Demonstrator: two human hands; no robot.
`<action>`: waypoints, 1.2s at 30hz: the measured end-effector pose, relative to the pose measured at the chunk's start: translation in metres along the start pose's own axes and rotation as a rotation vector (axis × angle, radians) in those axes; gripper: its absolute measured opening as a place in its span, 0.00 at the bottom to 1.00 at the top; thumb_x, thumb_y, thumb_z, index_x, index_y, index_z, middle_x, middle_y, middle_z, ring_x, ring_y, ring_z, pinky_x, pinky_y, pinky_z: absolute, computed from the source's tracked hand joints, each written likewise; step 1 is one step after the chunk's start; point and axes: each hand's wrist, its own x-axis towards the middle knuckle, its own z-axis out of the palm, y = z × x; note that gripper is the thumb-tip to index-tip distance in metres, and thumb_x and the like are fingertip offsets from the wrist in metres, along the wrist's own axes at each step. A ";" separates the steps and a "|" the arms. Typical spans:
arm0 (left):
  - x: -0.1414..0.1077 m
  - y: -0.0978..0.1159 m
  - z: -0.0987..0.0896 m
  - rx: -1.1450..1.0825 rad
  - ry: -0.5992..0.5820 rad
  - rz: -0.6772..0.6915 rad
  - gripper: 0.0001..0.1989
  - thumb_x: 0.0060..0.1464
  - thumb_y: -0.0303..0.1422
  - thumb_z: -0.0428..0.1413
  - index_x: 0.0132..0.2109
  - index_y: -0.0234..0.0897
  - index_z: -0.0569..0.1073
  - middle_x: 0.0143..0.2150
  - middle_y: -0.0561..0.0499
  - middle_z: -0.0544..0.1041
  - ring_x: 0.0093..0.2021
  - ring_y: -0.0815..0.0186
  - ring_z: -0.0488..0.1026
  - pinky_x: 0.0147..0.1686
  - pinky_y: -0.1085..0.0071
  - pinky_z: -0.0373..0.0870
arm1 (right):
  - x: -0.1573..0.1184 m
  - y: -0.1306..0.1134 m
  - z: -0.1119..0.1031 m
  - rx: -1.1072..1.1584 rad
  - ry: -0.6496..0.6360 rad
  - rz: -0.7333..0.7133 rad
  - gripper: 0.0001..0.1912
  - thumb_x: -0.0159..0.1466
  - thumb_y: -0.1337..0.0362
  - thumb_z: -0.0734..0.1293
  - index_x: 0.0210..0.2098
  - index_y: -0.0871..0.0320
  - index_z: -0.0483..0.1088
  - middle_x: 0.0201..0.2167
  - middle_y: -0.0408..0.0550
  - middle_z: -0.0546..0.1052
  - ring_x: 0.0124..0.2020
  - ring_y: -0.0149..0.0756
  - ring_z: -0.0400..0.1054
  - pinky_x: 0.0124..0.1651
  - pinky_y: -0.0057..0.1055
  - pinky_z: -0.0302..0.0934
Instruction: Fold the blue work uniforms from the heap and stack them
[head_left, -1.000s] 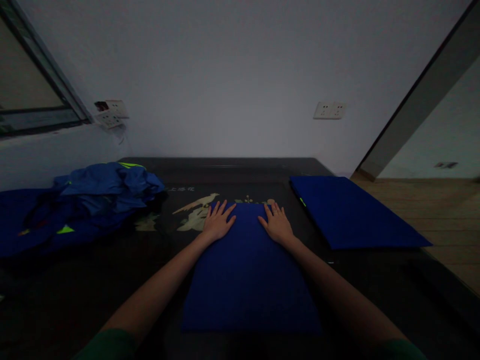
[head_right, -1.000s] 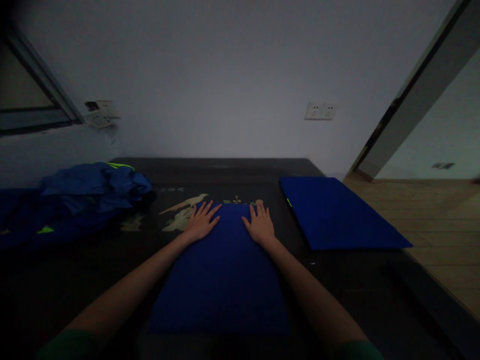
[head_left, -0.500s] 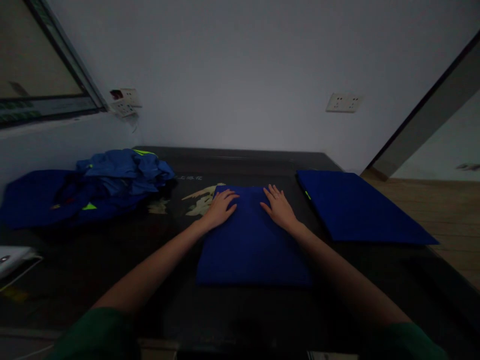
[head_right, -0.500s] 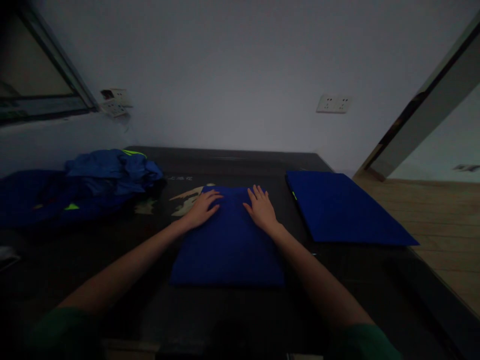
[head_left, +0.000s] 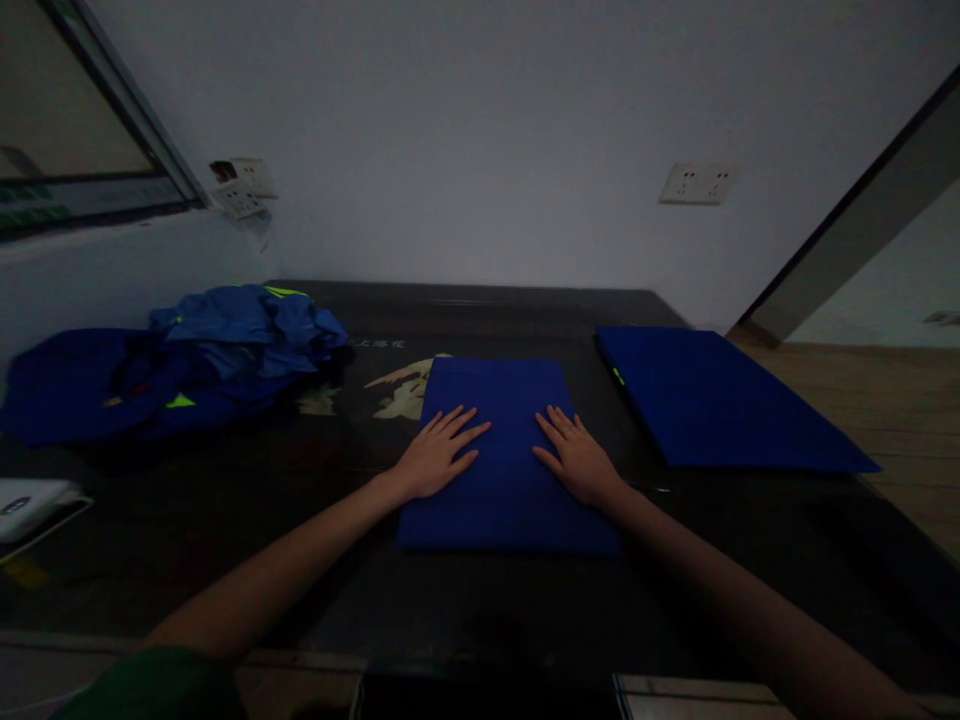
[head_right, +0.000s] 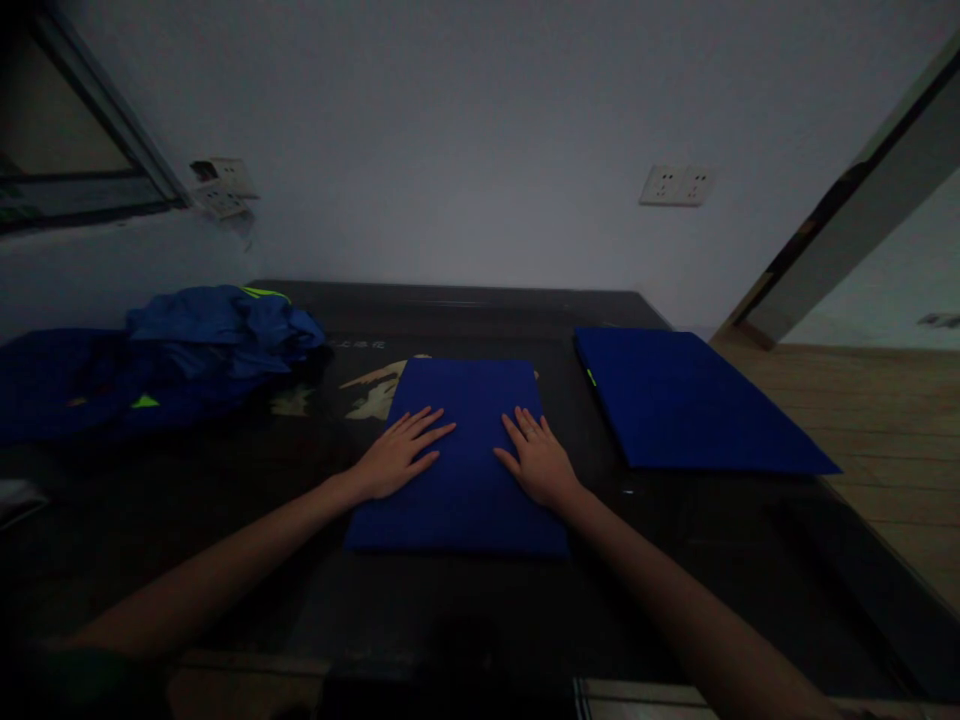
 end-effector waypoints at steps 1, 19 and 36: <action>-0.002 0.003 -0.003 0.015 0.013 0.006 0.25 0.65 0.42 0.45 0.67 0.51 0.55 0.71 0.51 0.51 0.70 0.56 0.44 0.67 0.50 0.42 | -0.001 -0.002 -0.003 -0.012 0.011 -0.003 0.33 0.69 0.50 0.54 0.66 0.65 0.54 0.67 0.62 0.53 0.69 0.46 0.42 0.68 0.50 0.40; -0.047 0.032 -0.003 -0.013 -0.143 0.218 0.28 0.64 0.42 0.46 0.69 0.55 0.48 0.72 0.54 0.45 0.71 0.59 0.42 0.68 0.52 0.40 | -0.063 -0.017 -0.004 0.050 -0.081 -0.276 0.34 0.67 0.51 0.59 0.69 0.48 0.45 0.70 0.49 0.46 0.70 0.46 0.39 0.67 0.53 0.43; -0.046 0.054 -0.011 -0.074 -0.086 0.150 0.32 0.63 0.46 0.47 0.69 0.40 0.50 0.70 0.45 0.53 0.70 0.61 0.45 0.68 0.56 0.42 | -0.042 -0.052 -0.019 0.057 -0.075 -0.326 0.36 0.64 0.47 0.62 0.66 0.57 0.55 0.66 0.59 0.56 0.68 0.51 0.47 0.65 0.55 0.48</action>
